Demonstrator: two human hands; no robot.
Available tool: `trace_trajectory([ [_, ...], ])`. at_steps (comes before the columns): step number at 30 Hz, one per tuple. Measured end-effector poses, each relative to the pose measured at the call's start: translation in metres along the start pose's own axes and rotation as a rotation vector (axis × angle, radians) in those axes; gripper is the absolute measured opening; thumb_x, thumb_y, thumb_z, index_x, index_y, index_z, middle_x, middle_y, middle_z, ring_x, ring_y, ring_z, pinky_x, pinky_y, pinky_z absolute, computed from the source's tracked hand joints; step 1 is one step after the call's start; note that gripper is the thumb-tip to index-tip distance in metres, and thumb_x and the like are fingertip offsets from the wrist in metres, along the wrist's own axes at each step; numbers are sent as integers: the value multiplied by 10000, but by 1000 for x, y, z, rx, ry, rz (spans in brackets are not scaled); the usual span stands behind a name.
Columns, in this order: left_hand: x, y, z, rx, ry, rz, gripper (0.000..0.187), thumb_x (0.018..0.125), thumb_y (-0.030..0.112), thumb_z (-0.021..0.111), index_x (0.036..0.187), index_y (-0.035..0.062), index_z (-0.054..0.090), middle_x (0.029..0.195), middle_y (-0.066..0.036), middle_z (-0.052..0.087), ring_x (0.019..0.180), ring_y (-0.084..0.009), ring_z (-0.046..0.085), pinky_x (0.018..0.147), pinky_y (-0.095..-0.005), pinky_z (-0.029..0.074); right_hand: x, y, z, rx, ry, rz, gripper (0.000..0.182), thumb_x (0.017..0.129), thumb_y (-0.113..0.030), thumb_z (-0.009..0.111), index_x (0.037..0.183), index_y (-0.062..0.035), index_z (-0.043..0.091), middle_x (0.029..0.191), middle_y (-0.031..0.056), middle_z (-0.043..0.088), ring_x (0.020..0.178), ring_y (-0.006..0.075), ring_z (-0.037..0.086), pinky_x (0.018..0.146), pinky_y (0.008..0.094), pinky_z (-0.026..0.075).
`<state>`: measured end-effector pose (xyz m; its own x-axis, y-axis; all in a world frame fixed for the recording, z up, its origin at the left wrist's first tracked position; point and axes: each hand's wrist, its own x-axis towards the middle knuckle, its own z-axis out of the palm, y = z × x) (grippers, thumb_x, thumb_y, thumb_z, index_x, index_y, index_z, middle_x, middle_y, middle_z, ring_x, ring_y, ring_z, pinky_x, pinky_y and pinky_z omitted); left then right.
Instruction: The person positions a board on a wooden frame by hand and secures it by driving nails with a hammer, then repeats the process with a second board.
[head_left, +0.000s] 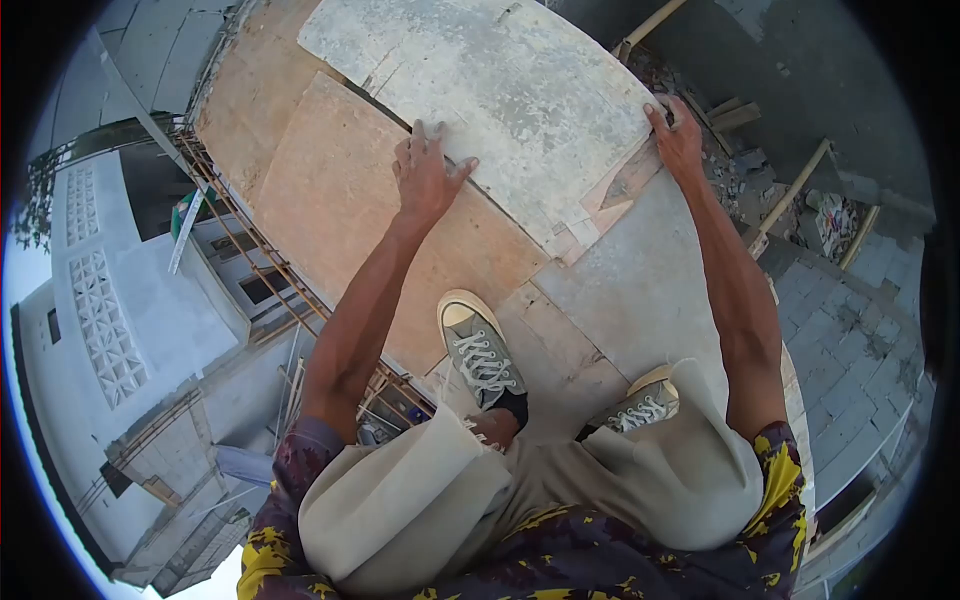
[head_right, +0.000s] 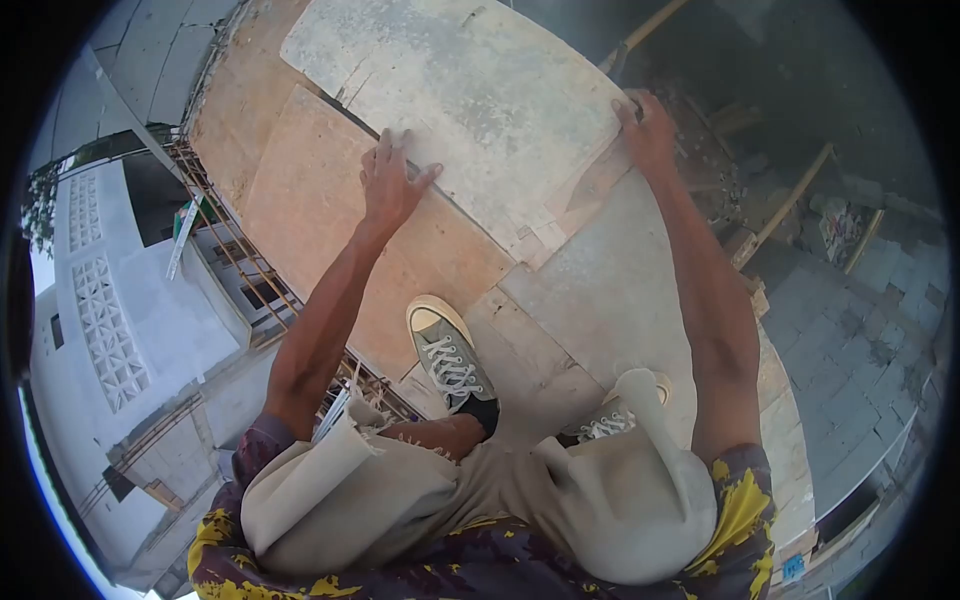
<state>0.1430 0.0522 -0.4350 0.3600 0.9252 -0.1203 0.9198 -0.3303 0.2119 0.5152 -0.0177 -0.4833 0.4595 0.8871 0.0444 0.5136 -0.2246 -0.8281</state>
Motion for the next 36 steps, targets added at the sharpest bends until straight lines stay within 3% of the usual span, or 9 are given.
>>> trace_trajectory([
  [7,1,7,3,23,-22,18,730,835,432,708,1420,93,433,1492,-248,326,1309,-443,315,1047,-584,304,1,28,16,-141,83,-7,393,879,-363,648,1144,-72,636,1111,188,648,1078,355,600,918,430,451],
  [12,-1,5,-9,6,-59,-36,749,840,459,690,1423,69,428,1523,-246,261,1332,-430,290,1063,-559,272,7,3,4,-57,-83,75,317,871,-296,669,1074,-54,648,968,162,685,903,326,656,811,402,483],
  [15,-1,4,-12,-35,-32,-53,755,838,444,695,1432,71,416,1532,-242,241,1330,-433,289,1077,-546,257,18,-24,-6,-256,-247,234,588,850,-509,672,1106,19,642,1045,231,669,941,313,659,862,406,487],
  [19,-5,11,-11,-105,-50,-76,771,830,396,715,1439,52,391,1518,-263,261,1349,-441,282,1080,-546,279,31,-28,-14,-174,-314,304,643,817,-546,689,1039,57,661,938,230,681,873,305,668,813,398,496],
  [22,-11,22,-5,-341,90,-213,815,839,411,710,1470,58,335,1516,-264,252,1328,-413,336,1077,-500,310,17,-54,-29,-88,-173,160,451,856,-430,677,809,17,635,715,167,639,654,264,609,648,392,460],
  [24,-13,29,-1,-1006,329,-404,822,865,438,689,1453,-2,319,1482,-227,327,1296,-369,416,1046,-445,387,12,-86,-48,-55,-116,91,417,862,-398,676,807,12,627,694,149,623,639,239,583,638,378,446],
  [27,-7,25,1,-1611,91,-737,644,960,454,545,1407,13,402,1381,-168,495,1201,-320,545,1028,-452,431,-3,-124,-66,-66,-56,43,372,867,-361,675,816,5,634,697,137,624,634,230,575,640,361,445],
  [30,8,21,6,-1957,105,-869,638,978,499,475,1378,4,433,1274,-156,579,1147,-301,586,1009,-454,455,-19,-136,-79,0,12,-22,348,869,-345,675,824,-2,641,702,127,623,635,224,567,639,350,441],
  [36,15,35,-8,-1559,159,-1028,674,969,496,492,1312,-83,463,1227,-198,583,1039,-291,628,895,-400,518,-64,-118,-97,72,92,79,375,883,-357,661,856,17,647,707,119,616,668,186,553,650,349,437],
])
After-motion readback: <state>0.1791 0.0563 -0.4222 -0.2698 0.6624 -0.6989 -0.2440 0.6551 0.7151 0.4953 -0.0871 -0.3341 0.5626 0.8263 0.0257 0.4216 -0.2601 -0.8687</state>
